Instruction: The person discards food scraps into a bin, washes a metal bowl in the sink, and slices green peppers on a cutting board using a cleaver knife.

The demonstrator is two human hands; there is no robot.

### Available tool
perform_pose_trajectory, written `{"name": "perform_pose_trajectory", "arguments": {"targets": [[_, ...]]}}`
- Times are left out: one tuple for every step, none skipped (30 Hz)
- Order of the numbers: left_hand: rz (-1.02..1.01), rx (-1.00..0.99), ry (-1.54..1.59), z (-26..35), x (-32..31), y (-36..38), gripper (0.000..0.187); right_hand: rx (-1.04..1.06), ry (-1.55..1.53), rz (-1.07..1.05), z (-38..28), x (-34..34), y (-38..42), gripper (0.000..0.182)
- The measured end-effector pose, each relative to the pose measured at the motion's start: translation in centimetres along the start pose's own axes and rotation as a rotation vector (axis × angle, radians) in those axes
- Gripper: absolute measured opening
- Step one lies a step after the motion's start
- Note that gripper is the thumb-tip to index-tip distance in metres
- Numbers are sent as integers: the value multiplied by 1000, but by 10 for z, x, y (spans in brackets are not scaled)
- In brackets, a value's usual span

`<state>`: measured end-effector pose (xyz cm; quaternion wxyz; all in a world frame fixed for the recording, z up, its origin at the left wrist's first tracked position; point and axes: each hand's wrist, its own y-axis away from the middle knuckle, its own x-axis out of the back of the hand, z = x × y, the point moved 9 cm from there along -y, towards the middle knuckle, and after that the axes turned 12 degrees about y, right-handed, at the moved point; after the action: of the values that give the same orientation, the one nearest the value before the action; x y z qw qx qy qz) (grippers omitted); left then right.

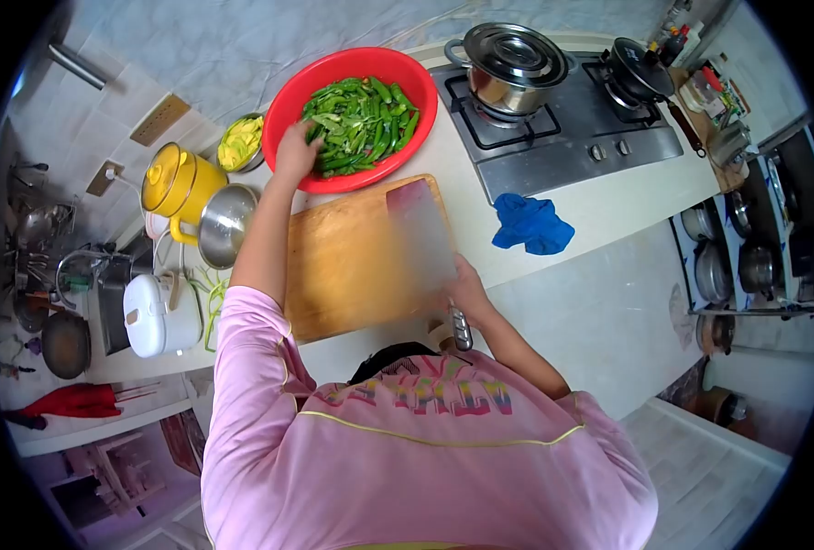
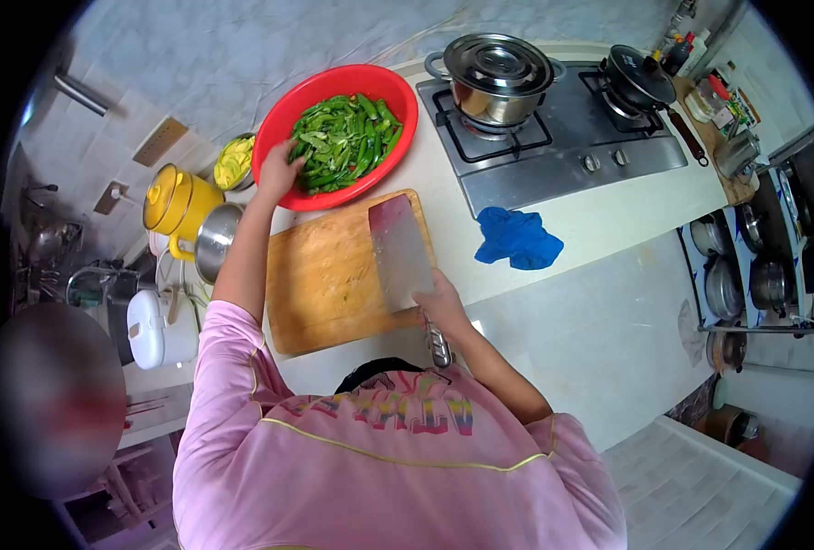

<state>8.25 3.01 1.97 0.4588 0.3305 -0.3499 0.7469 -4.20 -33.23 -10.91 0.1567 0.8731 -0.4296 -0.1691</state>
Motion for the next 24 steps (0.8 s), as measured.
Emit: {"name": "perform_pose_trajectory", "arguments": {"targets": [[-140,24,-4,-1,-18,3,50,5,16,23,-2,1,1,40],[-217,57,-61,-6,-30,9,48,8,30,46,-5,0,3,38],[-310,93,-167,-10,-29,13,45,11,23,41,-11,-12,5,38],[-386,127,-218,-12,-46,15,42,11,71,61,-17,-5,8,38],[-440,93,-273,-8,-59,10,40,11,110,77,-20,-2,9,37],[-493,60,-326,-1,-73,6,39,11,111,88,-20,1,10,37],[-545,30,-381,5,-83,5,37,9,110,96,-20,3,10,38],[-568,-73,-389,15,-89,5,32,9,108,99,-20,3,10,38],[-531,27,-434,7,-83,1,31,-4,96,97,-19,2,10,38],[-491,126,-477,0,-75,-3,30,-13,86,97,-20,2,10,38],[-449,224,-518,-7,-66,-4,30,-23,74,97,-20,2,10,37],[-393,294,-466,-8,-54,-2,31,-18,70,88,-22,2,10,37],[-429,273,-451,-10,-65,-8,31,-12,67,81,-25,2,11,36],[-472,256,-438,-20,-84,-10,32,-12,62,72,-26,1,11,35],[-515,244,-424,-18,-95,-8,32,-9,88,82,-27,2,12,34],[-595,159,-391,-11,-107,-8,32,-5,117,91,-28,3,11,33],[-547,137,-426,-10,-106,-11,30,-2,143,97,-29,4,11,32],[-493,143,-353,-8,-99,-17,31,-19,133,89,-30,2,12,32],[-441,146,-279,-1,-89,-21,33,-36,123,84,-33,2,14,31],[-367,177,-254,0,-73,-25,37,-55,111,79,-32,1,16,31],[-291,208,-227,7,-54,-28,41,-52,103,74,-29,1,15,31],[-245,193,-170,6,-45,-32,47,-46,99,68,-25,3,12,32],[-220,193,-156,7,-44,-36,46,-38,95,58,-23,2,10,33],[-193,196,-143,12,-41,-40,46,-39,111,63,-22,2,10,34]]}}
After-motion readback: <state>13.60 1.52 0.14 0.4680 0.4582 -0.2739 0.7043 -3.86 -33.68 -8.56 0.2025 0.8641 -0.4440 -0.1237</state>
